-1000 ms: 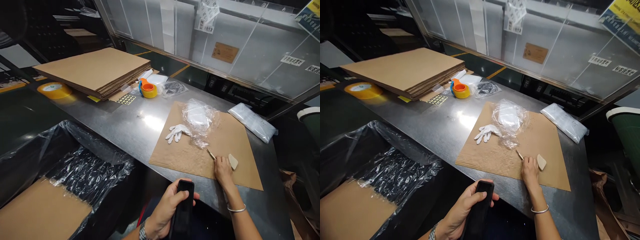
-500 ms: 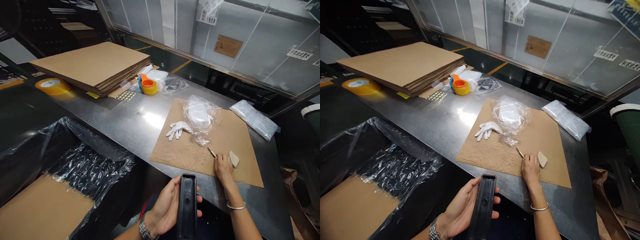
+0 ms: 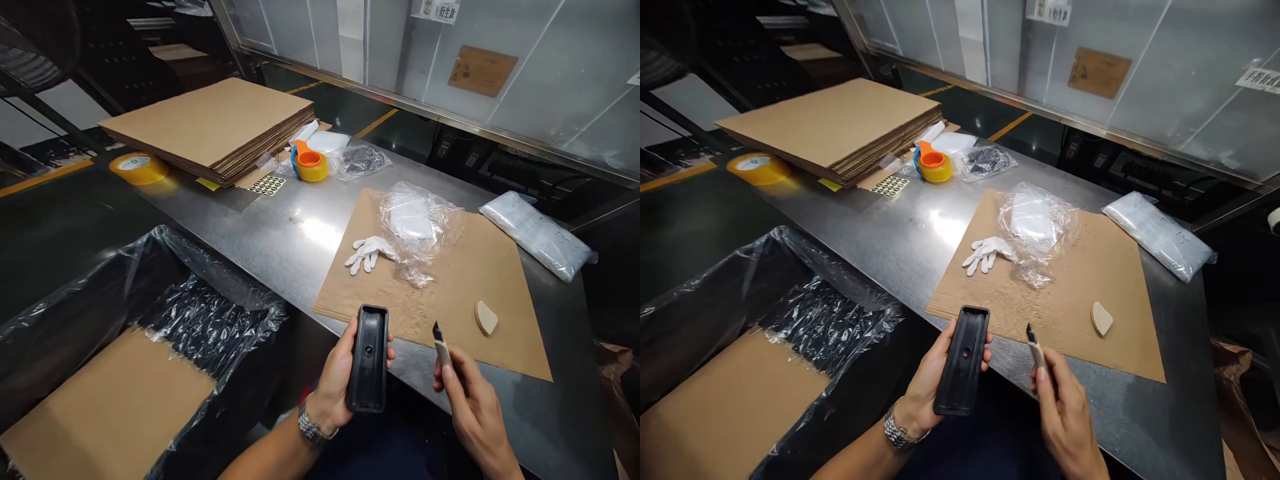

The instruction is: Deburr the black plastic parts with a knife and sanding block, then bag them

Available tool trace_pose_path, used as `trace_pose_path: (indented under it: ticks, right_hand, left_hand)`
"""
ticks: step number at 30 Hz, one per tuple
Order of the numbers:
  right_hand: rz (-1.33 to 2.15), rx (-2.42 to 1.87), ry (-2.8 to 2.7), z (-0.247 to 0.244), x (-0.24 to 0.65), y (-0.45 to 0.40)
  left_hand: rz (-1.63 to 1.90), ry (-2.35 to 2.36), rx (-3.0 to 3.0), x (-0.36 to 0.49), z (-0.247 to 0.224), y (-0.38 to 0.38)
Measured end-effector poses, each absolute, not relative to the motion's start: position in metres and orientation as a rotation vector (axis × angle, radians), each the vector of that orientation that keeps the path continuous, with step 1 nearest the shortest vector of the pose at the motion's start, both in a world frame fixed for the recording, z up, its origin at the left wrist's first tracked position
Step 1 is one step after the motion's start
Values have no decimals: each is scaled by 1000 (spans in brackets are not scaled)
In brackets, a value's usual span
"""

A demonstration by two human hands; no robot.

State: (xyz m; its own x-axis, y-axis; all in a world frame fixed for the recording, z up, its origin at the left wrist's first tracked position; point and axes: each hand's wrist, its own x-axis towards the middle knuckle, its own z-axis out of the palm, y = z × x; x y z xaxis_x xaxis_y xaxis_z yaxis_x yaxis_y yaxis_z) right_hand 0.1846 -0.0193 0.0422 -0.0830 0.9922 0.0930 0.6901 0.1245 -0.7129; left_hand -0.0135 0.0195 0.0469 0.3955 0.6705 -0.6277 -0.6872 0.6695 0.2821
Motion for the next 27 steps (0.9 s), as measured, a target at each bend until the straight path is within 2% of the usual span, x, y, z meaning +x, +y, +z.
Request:
trace_pose_path:
  ticks: [6, 10, 17, 23, 27]
  right_hand:
    - [671, -1356, -2133, 65, 159, -36]
    - [729, -1401, -2150, 66, 148, -40]
    - [1174, -1415, -2047, 85, 138, -40]
    - [1831, -1479, -1776, 88, 131, -30]
    - [1933, -1465, -1778, 86, 129, -25]
  left_hand:
    - [1048, 848, -6, -8, 53, 28]
    - [1180, 876, 13, -6, 55, 28]
    - [1398, 962, 159, -5, 56, 24]
    - [1451, 948, 168, -4, 55, 24]
    - [1467, 948, 157, -5, 54, 25]
